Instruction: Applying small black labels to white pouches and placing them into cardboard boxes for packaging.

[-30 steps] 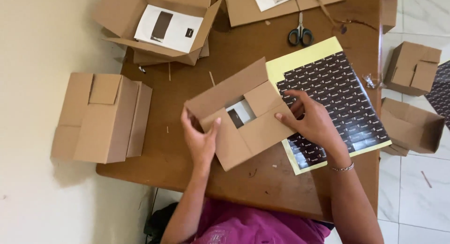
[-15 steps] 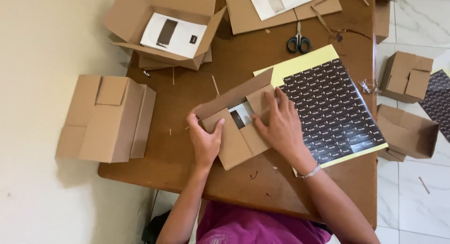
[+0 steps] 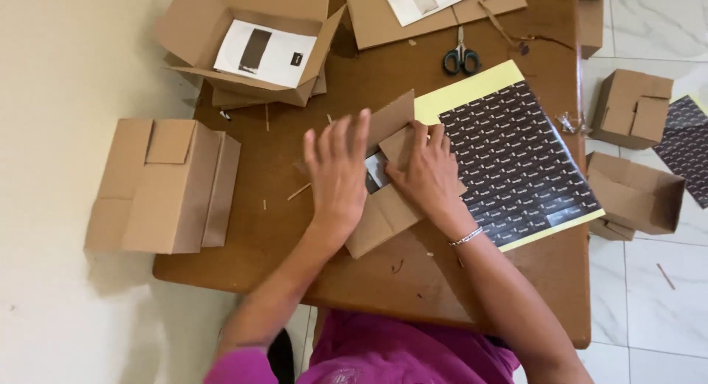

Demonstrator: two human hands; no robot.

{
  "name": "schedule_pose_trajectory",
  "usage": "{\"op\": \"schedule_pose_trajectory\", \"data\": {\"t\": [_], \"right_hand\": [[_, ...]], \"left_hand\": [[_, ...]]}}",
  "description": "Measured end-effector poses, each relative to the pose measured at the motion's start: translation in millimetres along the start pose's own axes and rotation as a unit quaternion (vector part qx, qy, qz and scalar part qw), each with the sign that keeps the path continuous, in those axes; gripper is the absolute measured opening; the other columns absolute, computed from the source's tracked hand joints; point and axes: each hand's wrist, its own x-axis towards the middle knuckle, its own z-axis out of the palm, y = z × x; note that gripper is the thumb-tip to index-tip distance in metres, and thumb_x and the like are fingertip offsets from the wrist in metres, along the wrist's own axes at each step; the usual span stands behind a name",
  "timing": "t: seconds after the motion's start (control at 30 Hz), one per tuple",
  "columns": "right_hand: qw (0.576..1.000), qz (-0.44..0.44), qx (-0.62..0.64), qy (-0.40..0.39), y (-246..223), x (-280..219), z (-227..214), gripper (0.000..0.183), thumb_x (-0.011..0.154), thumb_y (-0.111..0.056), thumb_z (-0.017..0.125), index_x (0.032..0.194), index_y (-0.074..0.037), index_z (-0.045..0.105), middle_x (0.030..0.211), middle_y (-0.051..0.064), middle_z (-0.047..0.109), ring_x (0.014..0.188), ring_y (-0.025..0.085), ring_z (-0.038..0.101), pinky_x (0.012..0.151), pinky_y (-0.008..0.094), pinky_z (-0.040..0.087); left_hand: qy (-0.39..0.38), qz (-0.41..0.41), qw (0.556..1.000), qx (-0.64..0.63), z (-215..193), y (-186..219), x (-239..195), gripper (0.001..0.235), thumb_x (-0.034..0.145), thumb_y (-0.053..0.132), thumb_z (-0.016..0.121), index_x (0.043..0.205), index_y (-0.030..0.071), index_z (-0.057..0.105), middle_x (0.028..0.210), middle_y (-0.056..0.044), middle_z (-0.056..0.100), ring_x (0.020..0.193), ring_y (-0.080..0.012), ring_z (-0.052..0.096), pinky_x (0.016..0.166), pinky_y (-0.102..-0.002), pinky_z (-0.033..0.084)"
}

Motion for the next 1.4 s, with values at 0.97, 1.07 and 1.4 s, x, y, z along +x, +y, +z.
{"op": "schedule_pose_trajectory", "data": {"t": [0.97, 1.07, 1.4], "right_hand": [[0.999, 0.011, -0.027, -0.023, 8.8, 3.0, 16.9, 0.086, 0.084, -0.042, 0.06, 0.152, 0.004, 0.036, 0.122, 0.021, 0.055, 0.118, 0.042, 0.059, 0.084, 0.055, 0.058], [0.999, -0.011, -0.048, -0.003, 8.3, 0.3, 13.9, 0.087, 0.082, -0.041, 0.064, 0.151, 0.006, 0.04, 0.124, 0.023, 0.057, 0.12, 0.045, 0.059, 0.084, 0.055, 0.058], [0.996, -0.063, -0.029, 0.054, 25.4, 0.0, 27.0, 0.092, 0.083, -0.044, 0.068, 0.151, 0.009, 0.035, 0.132, 0.025, 0.051, 0.122, 0.044, 0.055, 0.087, 0.051, 0.055]], "left_hand": [[0.22, 0.174, 0.96, 0.01, 89.8, 33.5, 61.5, 0.041, 0.105, 0.024, 0.048, 0.144, 0.011, 0.053, 0.12, -0.012, 0.058, 0.097, -0.0249, 0.062, 0.09, -0.039, 0.051], [0.243, 0.184, 0.952, 0.0, 89.6, 33.8, 58.5, 0.043, 0.107, 0.026, 0.042, 0.147, 0.016, 0.053, 0.126, -0.012, 0.061, 0.111, -0.0271, 0.065, 0.104, -0.044, 0.05], [0.126, 0.098, 0.961, -0.228, -26.1, 30.4, -27.2, 0.044, 0.109, 0.03, 0.053, 0.15, 0.013, 0.05, 0.157, -0.011, 0.045, 0.148, -0.0279, 0.047, 0.13, -0.053, 0.02]]}}
